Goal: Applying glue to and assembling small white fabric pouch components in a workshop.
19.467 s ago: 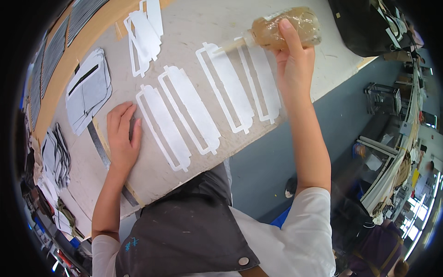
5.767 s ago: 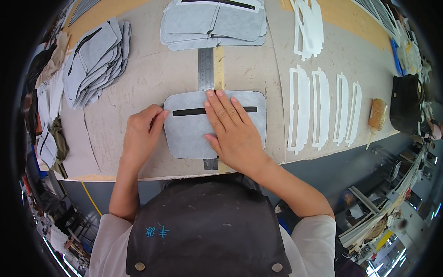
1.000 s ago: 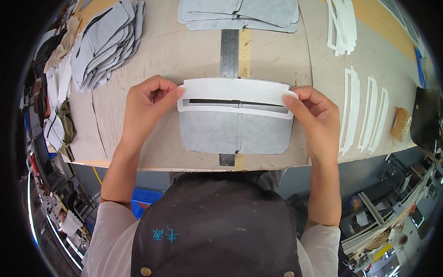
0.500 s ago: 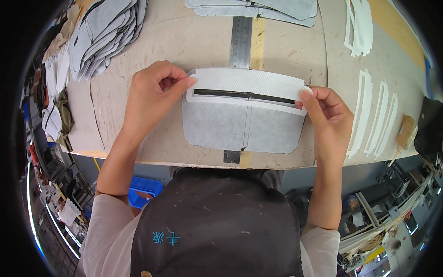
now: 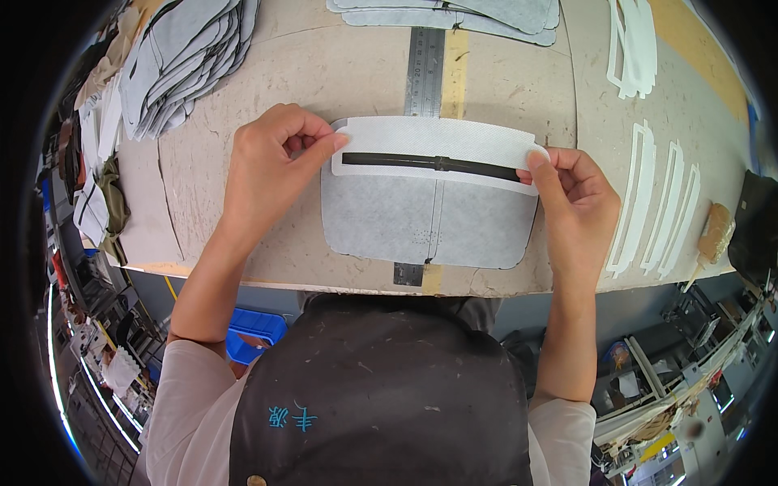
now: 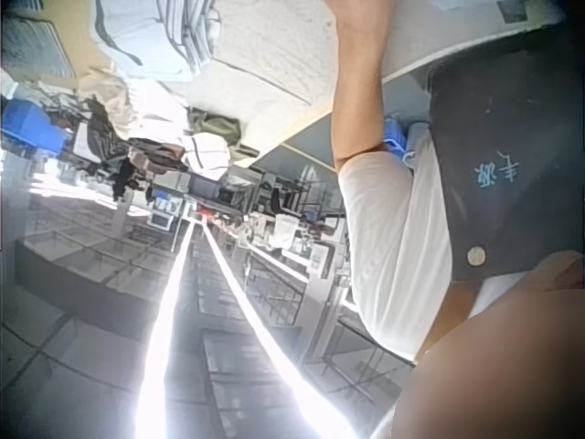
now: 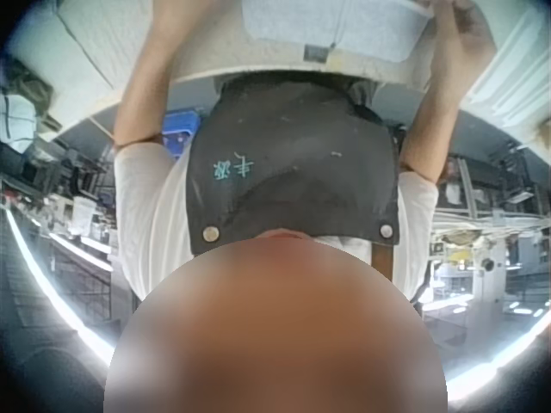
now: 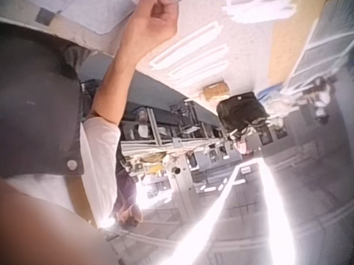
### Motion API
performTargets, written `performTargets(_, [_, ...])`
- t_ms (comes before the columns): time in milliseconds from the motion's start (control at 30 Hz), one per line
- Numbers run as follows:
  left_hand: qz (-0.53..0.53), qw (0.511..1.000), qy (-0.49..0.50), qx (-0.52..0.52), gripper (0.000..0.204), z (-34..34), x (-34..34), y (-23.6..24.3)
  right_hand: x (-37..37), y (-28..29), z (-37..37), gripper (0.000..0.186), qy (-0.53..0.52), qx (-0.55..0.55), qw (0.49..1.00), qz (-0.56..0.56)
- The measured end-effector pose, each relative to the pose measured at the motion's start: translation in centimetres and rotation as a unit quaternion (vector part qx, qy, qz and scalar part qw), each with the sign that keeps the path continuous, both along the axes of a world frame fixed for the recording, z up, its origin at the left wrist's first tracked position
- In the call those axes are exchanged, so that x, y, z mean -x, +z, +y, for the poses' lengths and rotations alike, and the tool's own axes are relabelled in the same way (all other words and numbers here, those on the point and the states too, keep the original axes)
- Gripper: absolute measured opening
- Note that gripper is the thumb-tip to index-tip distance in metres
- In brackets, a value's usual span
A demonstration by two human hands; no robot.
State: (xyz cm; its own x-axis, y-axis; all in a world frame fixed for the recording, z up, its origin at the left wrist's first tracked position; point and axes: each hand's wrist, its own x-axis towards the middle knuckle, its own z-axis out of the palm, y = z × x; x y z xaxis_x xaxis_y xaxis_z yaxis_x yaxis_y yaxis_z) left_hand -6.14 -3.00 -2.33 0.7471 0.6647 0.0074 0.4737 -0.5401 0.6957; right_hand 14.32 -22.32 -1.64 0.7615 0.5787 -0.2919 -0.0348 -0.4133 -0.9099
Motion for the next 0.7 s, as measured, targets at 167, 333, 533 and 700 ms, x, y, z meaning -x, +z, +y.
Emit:
performTargets(167, [-0.008, 1.000, -0.003, -0.007, 0.014, -0.05, 0.00, -0.03, 0.07, -0.03, -0.01, 0.014, 0.001, 0.002, 1.000, -0.010])
performTargets(333, [-0.014, 1.000, -0.004, -0.010, 0.014, -0.07, 0.01, -0.22, 0.18, -0.03, -0.03, 0.014, -0.001, 0.000, 1.000, -0.010])
performTargets(533, [-0.018, 1.000, -0.005, -0.015, 0.013, -0.18, 0.04, -0.33, 0.26, -0.14, -0.03, 0.013, -0.001, -0.008, 1.000, -0.013])
performTargets(700, [-0.020, 1.000, -0.007, -0.017, 0.013, -0.23, 0.01, -0.41, 0.30, -0.07, 0.01, 0.013, -0.003, -0.008, 1.000, -0.014])
